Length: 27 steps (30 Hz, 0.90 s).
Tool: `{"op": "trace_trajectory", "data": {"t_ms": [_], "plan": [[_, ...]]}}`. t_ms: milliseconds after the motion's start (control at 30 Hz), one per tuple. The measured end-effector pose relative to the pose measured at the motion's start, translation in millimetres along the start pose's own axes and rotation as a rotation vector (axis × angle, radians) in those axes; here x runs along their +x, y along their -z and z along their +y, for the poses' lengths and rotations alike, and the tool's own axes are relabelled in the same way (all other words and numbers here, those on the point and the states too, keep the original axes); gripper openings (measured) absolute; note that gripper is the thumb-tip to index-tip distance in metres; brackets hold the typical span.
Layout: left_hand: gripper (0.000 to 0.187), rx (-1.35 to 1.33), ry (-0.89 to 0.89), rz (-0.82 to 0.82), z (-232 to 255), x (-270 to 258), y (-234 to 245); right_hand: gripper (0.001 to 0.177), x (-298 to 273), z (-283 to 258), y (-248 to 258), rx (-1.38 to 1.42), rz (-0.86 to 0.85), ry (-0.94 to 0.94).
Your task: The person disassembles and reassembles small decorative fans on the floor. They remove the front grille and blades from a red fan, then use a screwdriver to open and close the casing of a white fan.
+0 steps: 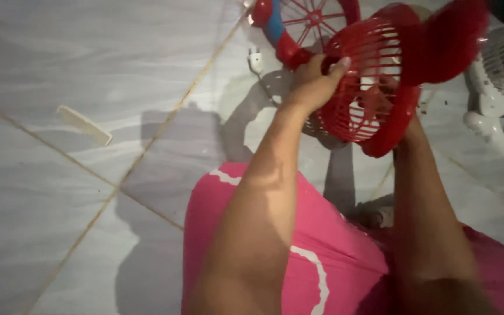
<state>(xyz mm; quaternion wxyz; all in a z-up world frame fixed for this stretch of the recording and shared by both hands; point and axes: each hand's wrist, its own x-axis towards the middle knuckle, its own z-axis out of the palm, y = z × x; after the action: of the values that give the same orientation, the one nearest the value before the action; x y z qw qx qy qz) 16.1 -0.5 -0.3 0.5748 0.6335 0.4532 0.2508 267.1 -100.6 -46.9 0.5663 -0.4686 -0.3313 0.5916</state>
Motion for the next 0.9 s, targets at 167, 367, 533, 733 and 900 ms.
{"op": "trace_trajectory", "data": {"t_ms": [167,367,533,733,900], "plan": [[0.082,-0.003,0.014,0.055,-7,5,-11,0.03,3,-16,-24,-0.007,0.06,-0.032],[0.093,-0.225,0.013,-0.016,-5,-2,-9,0.03,-2,-21,-28,0.014,0.081,-0.057],[0.105,-0.41,0.049,-0.129,-1,-1,-9,0.031,-2,-17,-21,0.043,0.096,-0.063],[0.101,-0.41,0.062,-0.101,-6,3,-9,0.032,-12,-4,-5,0.084,0.129,-0.097],[0.1,-0.409,0.099,-0.104,-2,-1,-6,0.035,-14,-7,-9,-0.16,0.136,-0.024]]}}
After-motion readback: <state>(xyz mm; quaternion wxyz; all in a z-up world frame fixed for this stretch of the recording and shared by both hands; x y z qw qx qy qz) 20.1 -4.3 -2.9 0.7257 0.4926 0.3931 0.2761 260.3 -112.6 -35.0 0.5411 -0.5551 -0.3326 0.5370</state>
